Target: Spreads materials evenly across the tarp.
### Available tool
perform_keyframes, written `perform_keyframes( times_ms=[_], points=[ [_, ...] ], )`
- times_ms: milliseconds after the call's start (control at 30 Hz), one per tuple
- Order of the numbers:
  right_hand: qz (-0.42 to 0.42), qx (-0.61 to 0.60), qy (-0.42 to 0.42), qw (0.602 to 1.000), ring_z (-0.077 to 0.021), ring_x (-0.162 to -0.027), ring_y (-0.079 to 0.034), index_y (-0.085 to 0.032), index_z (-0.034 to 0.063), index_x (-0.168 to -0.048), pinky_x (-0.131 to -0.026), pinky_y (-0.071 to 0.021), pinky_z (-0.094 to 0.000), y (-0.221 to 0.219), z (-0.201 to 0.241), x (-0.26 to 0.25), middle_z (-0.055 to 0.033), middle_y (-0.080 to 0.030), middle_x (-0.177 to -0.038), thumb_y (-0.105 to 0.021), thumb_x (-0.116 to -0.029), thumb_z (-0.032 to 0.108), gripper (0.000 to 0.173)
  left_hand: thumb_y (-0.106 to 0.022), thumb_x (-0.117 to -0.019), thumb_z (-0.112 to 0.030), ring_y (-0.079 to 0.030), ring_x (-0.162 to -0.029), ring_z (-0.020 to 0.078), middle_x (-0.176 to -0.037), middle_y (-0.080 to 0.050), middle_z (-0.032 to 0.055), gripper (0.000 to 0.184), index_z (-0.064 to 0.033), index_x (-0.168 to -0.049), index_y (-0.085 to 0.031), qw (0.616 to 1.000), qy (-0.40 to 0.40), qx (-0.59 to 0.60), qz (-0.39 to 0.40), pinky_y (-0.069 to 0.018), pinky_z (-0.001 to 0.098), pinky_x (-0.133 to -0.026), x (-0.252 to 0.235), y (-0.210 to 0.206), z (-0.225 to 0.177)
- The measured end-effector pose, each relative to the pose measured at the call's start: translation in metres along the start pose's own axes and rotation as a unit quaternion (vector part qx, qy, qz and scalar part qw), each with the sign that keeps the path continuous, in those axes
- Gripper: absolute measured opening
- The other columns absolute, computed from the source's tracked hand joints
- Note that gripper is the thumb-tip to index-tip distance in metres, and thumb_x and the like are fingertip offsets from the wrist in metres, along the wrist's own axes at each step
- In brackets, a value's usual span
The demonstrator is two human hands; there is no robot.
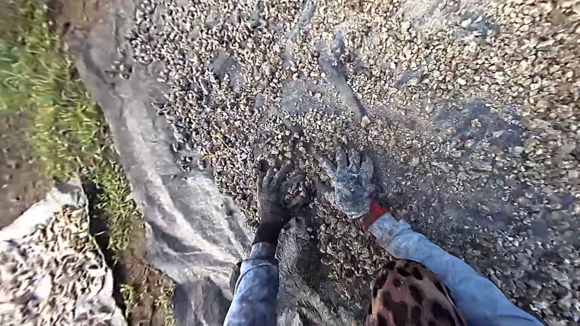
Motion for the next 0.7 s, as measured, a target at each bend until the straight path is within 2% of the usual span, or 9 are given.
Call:
perform_keyframes(
  times_ms=[100, 200, 267, 367, 400, 500, 567, 633, 700],
  points=[
    [0.044, -0.041, 0.093, 0.994, -0.0472, -0.148, -0.032, -0.046, 0.0355, -0.154, -0.116, -0.0233, -0.0727, -0.023, 0.041, -0.003, -0.0187, -0.037, -0.163, -0.060, -0.0889, 0.068, 0.075, -0.064, -0.0931, -0.047, -0.037, -0.150, 0.0314, -0.151, -0.055, 0.0022, 0.042, -0.0280, -0.130, -0.071, 0.995, 0.077, -0.041, -0.043, -0.0169, 0.0616, -0.124, 0.043, 0.009, 0.026],
    [0.105, -0.064, 0.168, 0.978, -0.0477, -0.153, -0.023, -0.046, 0.0315, -0.155, -0.120, -0.0134, -0.0722, -0.046, 0.084, 0.005, -0.0196, -0.030, -0.166, -0.065, -0.0856, 0.066, 0.080, -0.059, -0.0975, -0.046, -0.025, -0.155, 0.0369, -0.163, -0.040, 0.0071, 0.051, -0.0204, -0.141, -0.063, 0.975, 0.202, -0.093, -0.031, -0.0141, 0.0657, -0.123, 0.088, 0.017, 0.042],
    [0.126, -0.094, 0.218, 0.963, -0.0463, -0.155, -0.017, -0.044, 0.0264, -0.157, -0.121, -0.0071, -0.0714, -0.058, 0.103, 0.019, -0.0191, -0.029, -0.167, -0.070, -0.0825, 0.064, 0.087, -0.067, -0.0930, -0.039, -0.011, -0.157, 0.0429, -0.170, -0.022, 0.0118, 0.064, -0.0157, -0.151, -0.052, 0.956, 0.281, -0.079, -0.006, -0.0083, 0.0699, -0.122, 0.107, 0.018, 0.043],
    [0.181, -0.126, 0.282, 0.934, -0.0388, -0.158, -0.012, -0.045, 0.0273, -0.156, -0.123, -0.0019, -0.0701, -0.064, 0.103, 0.063, -0.0105, -0.027, -0.169, -0.075, -0.0793, 0.057, 0.088, -0.081, -0.0804, -0.029, -0.004, -0.156, 0.0486, -0.171, -0.021, 0.0137, 0.071, -0.0170, -0.146, -0.058, 0.955, 0.275, -0.112, 0.011, -0.0074, 0.0756, -0.117, 0.108, 0.016, 0.057],
    [0.197, -0.133, 0.299, 0.924, -0.0371, -0.158, -0.015, -0.052, 0.0289, -0.152, -0.123, -0.0021, -0.0694, -0.061, 0.097, 0.081, -0.0072, -0.032, -0.168, -0.076, -0.0788, 0.056, 0.082, -0.078, -0.0818, -0.040, -0.007, -0.156, 0.0483, -0.170, -0.023, 0.0118, 0.069, -0.0204, -0.145, -0.059, 0.954, 0.262, -0.141, 0.017, -0.0100, 0.0751, -0.118, 0.106, 0.017, 0.066],
    [0.270, -0.120, 0.325, 0.898, -0.0417, -0.157, -0.015, -0.053, 0.0365, -0.150, -0.120, -0.0034, -0.0734, -0.027, 0.070, 0.121, -0.0018, -0.031, -0.169, -0.068, -0.0891, 0.055, 0.065, -0.078, -0.0858, -0.038, -0.014, -0.155, 0.0466, -0.170, -0.025, 0.0088, 0.068, -0.0239, -0.148, -0.056, 0.947, 0.293, -0.132, 0.023, -0.0180, 0.0719, -0.118, 0.080, 0.037, 0.098],
    [0.168, -0.105, 0.327, 0.924, -0.0432, -0.153, -0.029, -0.053, 0.0384, -0.149, -0.116, -0.0148, -0.0773, 0.003, 0.029, 0.134, -0.0035, -0.039, -0.165, -0.056, -0.0952, 0.057, 0.057, -0.065, -0.0949, -0.050, -0.014, -0.155, 0.0473, -0.171, -0.021, 0.0123, 0.066, -0.0204, -0.152, -0.051, 0.931, 0.343, -0.125, 0.021, -0.0213, 0.0709, -0.119, 0.060, 0.047, 0.120],
    [0.078, -0.037, 0.239, 0.967, -0.0453, -0.149, -0.037, -0.052, 0.0319, -0.151, -0.115, -0.0208, -0.0775, 0.052, -0.032, 0.138, -0.0123, -0.042, -0.162, -0.043, -0.1002, 0.057, 0.057, -0.053, -0.0983, -0.062, -0.012, -0.155, 0.0490, -0.170, -0.018, 0.0183, 0.073, -0.0107, -0.150, -0.051, 0.911, 0.388, -0.139, 0.018, -0.0223, 0.0711, -0.119, 0.050, 0.045, 0.141],
    [0.030, 0.070, 0.083, 0.994, -0.0517, -0.150, -0.030, -0.046, 0.0190, -0.156, -0.118, -0.0159, -0.0771, 0.105, -0.113, 0.149, -0.0231, -0.036, -0.163, -0.038, -0.1023, 0.054, 0.065, -0.046, -0.0989, -0.066, -0.014, -0.156, 0.0466, -0.169, -0.023, 0.0182, 0.075, -0.0080, -0.145, -0.056, 0.907, 0.398, -0.137, -0.033, -0.0210, 0.0675, -0.121, 0.056, 0.039, 0.139]
  ],
)
Point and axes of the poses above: each hand's wrist, its own x-axis away from the middle knuckle, its own y-axis out of the back of the hand, z = x × y, the point moved 1 cm from there along -x, towards the middle knuckle
